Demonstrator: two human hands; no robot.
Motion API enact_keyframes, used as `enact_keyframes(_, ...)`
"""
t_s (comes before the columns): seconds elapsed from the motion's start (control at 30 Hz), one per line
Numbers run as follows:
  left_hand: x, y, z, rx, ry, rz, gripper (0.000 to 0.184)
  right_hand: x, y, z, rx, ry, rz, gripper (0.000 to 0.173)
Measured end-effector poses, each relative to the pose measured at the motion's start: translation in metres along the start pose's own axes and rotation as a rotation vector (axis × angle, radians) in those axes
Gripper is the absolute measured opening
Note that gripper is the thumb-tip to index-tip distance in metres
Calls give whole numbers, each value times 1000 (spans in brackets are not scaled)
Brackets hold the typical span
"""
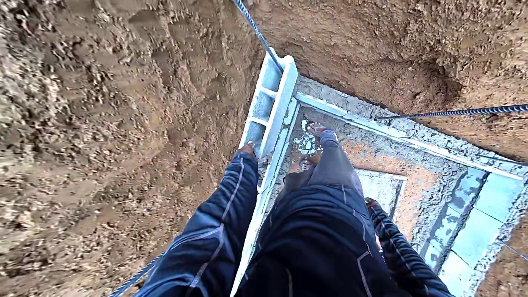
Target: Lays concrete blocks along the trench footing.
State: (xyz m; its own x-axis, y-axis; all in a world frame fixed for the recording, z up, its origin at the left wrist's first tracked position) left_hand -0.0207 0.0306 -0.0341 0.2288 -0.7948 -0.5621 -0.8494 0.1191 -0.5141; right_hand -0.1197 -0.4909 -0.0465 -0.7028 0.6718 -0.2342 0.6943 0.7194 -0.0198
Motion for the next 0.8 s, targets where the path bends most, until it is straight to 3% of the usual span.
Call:
enact_keyframes(0.03,1,10,28,-230,22,-79,61,-3,13,-1,-2,2,-24,39)
enact_keyframes(0.1,5,13,43,-410,-40,-197,63,-11,38,-3,-27,-11,-42,39)
enact_keyframes(0.27,2,-1,25,-459,-66,-394,65,-38,84,4,-188,49,-177,37)
enact_keyframes(0.37,-5,-8,17,-486,-42,-424,65,-50,106,-4,-168,28,-188,41)
enact_keyframes(0.5,-21,-19,-6,-508,20,-415,62,-55,107,11,-198,43,-157,38)
enact_keyframes(0.63,-42,-24,-54,-347,-74,-316,60,-58,120,5,-154,-21,-265,39)
enact_keyframes(0.67,-49,-39,-75,-405,-99,-214,55,-56,119,10,-155,-43,-281,40)
enact_keyframes(0.7,-65,-60,-88,-618,60,-186,52,-56,119,17,-155,-56,-313,42)
enact_keyframes(0.73,-52,-18,-91,-387,-112,-9,52,-56,120,20,-153,-59,-342,44)
enact_keyframes(0.8,-55,40,-88,-297,11,148,57,-60,124,11,-141,-46,-308,43)
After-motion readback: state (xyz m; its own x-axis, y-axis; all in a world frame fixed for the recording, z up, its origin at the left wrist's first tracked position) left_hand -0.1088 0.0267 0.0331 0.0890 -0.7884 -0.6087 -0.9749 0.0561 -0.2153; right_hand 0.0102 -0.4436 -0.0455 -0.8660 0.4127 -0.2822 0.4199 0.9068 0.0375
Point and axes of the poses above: each hand's wrist, its own z-axis towards the middle knuckle, its own x-axis out of the palm, y = z × x, the point moved 1 cm from there along z, towards the middle knuckle, and after that the axes turned 1 degree about x, right-handed, at the moved point
